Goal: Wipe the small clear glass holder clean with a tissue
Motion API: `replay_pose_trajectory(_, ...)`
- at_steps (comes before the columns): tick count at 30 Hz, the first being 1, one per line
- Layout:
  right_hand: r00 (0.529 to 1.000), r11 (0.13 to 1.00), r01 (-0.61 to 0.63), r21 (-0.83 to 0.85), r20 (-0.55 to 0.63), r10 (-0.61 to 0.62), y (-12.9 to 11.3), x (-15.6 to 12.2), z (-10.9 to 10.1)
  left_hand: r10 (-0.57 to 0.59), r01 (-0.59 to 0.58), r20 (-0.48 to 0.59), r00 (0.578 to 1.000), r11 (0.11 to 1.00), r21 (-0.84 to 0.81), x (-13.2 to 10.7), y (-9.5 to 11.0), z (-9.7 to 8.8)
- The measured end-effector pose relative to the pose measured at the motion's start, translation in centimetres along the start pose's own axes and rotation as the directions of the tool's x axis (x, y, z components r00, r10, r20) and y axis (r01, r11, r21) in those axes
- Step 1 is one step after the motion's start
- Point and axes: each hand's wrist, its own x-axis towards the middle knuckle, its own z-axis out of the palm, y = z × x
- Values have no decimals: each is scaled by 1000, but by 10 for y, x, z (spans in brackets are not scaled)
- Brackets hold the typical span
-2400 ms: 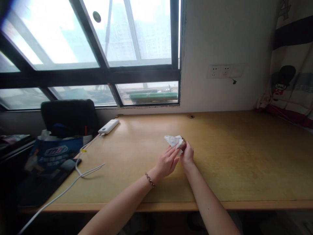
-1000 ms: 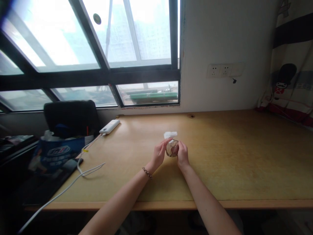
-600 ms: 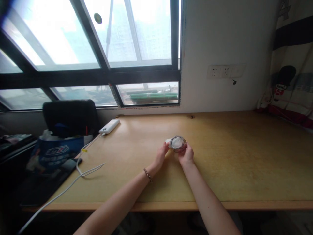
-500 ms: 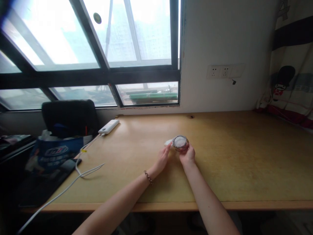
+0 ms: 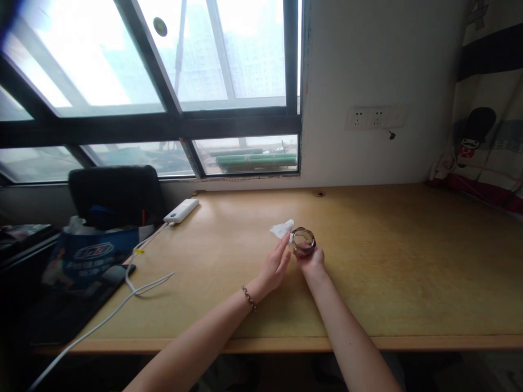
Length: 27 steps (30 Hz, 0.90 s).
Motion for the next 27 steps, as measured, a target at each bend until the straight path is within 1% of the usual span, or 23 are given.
replay_pose_trajectory(1,997,997,-76,6,-17,76,1,-2,2,-8,7,-22,1000,999,-44,1,0,-2)
replay_pose_trajectory(3,975,976,-217,30,-46,218,2,-7,8,-30,20,-65,997,989,-145,3,-1,-5)
replay_pose_trajectory(4,964,965,-260,37,-43,261,3,-9,11,-47,29,-84,995,979,-202,4,-1,-6)
replay_pose_trajectory(6,952,951,-304,55,-29,306,6,-12,15,-96,56,-108,989,944,-326,6,0,-8)
replay_pose_trajectory(8,954,951,-300,78,0,301,8,-13,18,-156,87,-119,981,890,-447,8,0,-8)
replay_pose_trajectory(10,965,959,-260,110,46,257,9,-14,19,-214,120,-115,970,833,-541,11,0,-8)
replay_pose_trajectory(12,978,967,-203,155,79,192,7,-13,20,-261,147,-107,959,787,-600,13,0,-7)
replay_pose_trajectory(14,990,972,-138,193,69,127,4,-13,19,-279,165,-90,956,766,-621,14,-1,-6)
replay_pose_trajectory(16,998,976,-65,207,21,62,0,-12,17,-263,167,-76,962,783,-600,13,-2,-4)
replay_pose_trajectory(18,1000,977,8,214,-27,-2,-3,-10,15,-219,154,-64,974,838,-523,10,-2,-2)
replay_pose_trajectory(20,996,973,67,220,-72,-52,-5,-8,13,-148,117,-46,988,909,-400,8,-3,-2)
replay_pose_trajectory(22,989,974,109,197,-118,-87,-7,-5,12,-63,60,-3,998,965,-255,5,-2,-3)
replay_pose_trajectory(25,980,980,137,146,-162,-113,-10,-3,10,29,-25,71,997,998,-55,2,0,-4)
replay_pose_trajectory(27,979,975,144,171,-168,-115,-11,-2,10,70,-76,108,992,996,55,0,3,-4)
